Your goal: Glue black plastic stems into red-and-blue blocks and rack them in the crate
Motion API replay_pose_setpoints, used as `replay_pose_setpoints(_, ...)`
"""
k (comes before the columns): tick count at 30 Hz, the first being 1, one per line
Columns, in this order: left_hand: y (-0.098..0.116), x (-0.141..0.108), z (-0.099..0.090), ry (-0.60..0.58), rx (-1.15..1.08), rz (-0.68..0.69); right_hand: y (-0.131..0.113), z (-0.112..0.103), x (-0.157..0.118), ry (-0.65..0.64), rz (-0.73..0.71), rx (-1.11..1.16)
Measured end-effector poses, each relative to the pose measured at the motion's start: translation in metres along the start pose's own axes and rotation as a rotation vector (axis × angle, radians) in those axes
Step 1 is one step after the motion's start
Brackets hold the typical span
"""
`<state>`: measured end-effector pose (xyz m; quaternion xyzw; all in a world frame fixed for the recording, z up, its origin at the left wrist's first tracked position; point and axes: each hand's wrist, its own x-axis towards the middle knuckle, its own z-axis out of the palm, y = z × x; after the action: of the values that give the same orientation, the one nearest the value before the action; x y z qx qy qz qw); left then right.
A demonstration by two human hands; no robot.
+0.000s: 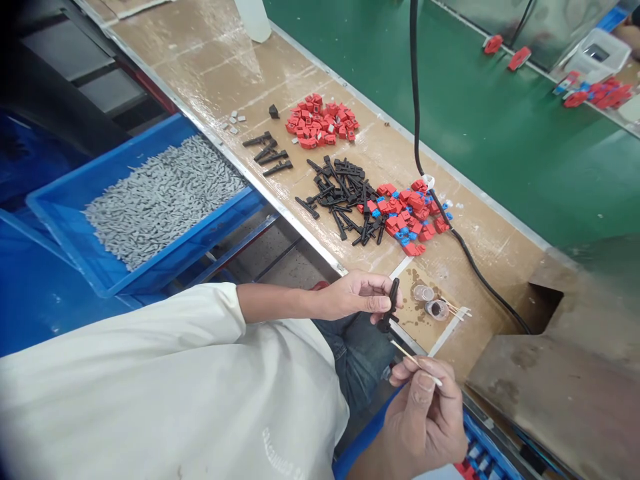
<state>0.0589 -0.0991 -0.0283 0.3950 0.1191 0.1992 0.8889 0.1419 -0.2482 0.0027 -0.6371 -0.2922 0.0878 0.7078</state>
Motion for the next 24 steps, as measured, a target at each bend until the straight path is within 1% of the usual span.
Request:
replay_pose_setpoints(6, 0.0, 0.0, 0.001, 0.019, 0.002, -0.032, 0.003, 0.002, -0.001, 0.003, 0.023, -0.054)
replay_pose_setpoints(11, -0.003, 0.0, -0.001, -0.011, 0.002, -0.01, 0.005, 0.003, -0.001, -0.003, 0.044, -0.084)
replay_pose_setpoints(13, -0.004, 0.0, -0.002, -0.022, 0.004, -0.001, 0.006, 0.003, -0.001, -0.011, 0.023, -0.107)
replay_pose_setpoints(19, -0.007, -0.001, -0.003, 0.001, 0.063, 0.005, 0.01, 0.002, -0.004, -0.056, -0.129, -0.275)
replay_pose_setpoints(22, -0.007, -0.002, -0.002, 0.013, 0.115, 0.018, 0.014, -0.001, -0.004, -0.111, -0.285, -0.384)
replay_pose_setpoints(24, -0.008, -0.003, -0.003, 0.041, 0.143, 0.015, 0.016, -0.005, -0.002, -0.194, -0.417, -0.465)
